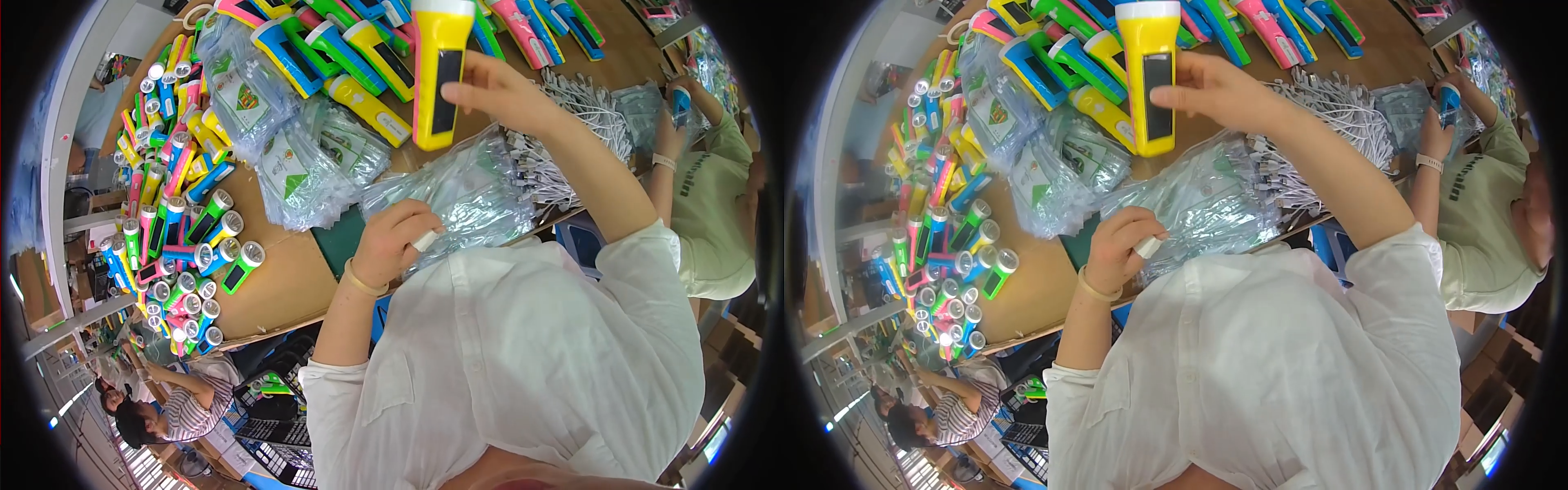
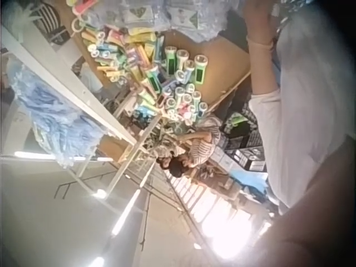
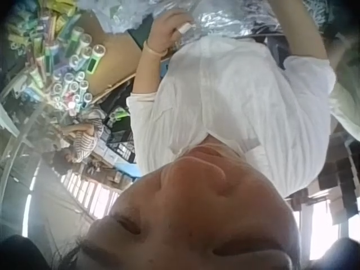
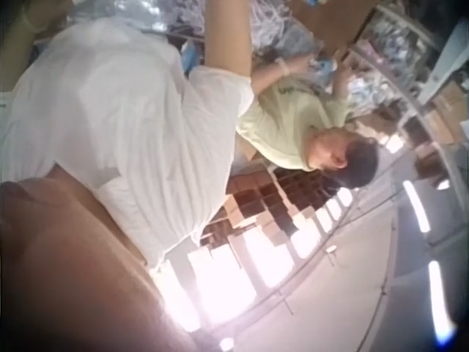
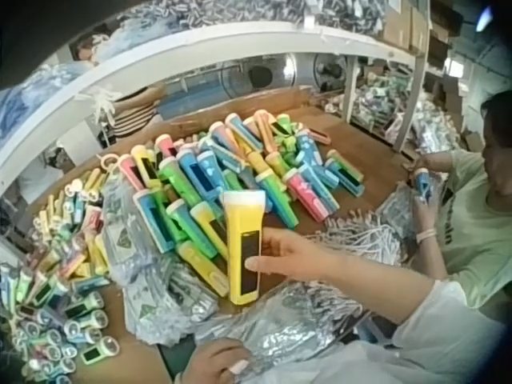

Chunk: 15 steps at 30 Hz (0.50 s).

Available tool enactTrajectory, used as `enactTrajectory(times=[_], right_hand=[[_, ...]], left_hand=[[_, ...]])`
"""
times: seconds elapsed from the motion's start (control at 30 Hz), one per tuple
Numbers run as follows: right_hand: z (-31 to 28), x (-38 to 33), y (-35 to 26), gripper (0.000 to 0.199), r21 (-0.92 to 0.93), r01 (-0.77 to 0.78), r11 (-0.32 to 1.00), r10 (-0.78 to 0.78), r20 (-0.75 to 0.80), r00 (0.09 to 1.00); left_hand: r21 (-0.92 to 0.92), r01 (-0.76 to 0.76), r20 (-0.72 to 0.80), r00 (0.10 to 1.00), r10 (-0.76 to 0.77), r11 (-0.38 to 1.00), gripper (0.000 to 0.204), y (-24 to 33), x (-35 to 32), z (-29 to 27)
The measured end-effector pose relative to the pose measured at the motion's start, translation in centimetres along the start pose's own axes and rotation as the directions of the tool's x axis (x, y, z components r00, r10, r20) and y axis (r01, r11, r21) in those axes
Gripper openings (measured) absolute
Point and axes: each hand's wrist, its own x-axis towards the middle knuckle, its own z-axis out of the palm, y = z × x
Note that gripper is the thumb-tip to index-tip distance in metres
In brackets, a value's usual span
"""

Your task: Packing various colored flashlights and USB cables into plastic bags.

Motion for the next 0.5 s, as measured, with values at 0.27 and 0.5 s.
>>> enactTrajectory(times=[0.27,0.5], right_hand=[[3.3,-5.7,-0.8,0.052,-0.586,0.014,0.810,0.180,0.272,0.945],[3.4,-7.0,-2.3,0.030,-0.882,0.326,0.341,0.240,0.417,0.876]], left_hand=[[0.036,0.007,-0.273,0.962,0.003,0.999,0.016,0.6,0.4,1.2],[-0.067,-0.069,-0.262,0.964,0.050,0.995,0.017,0.4,-0.3,0.8]])
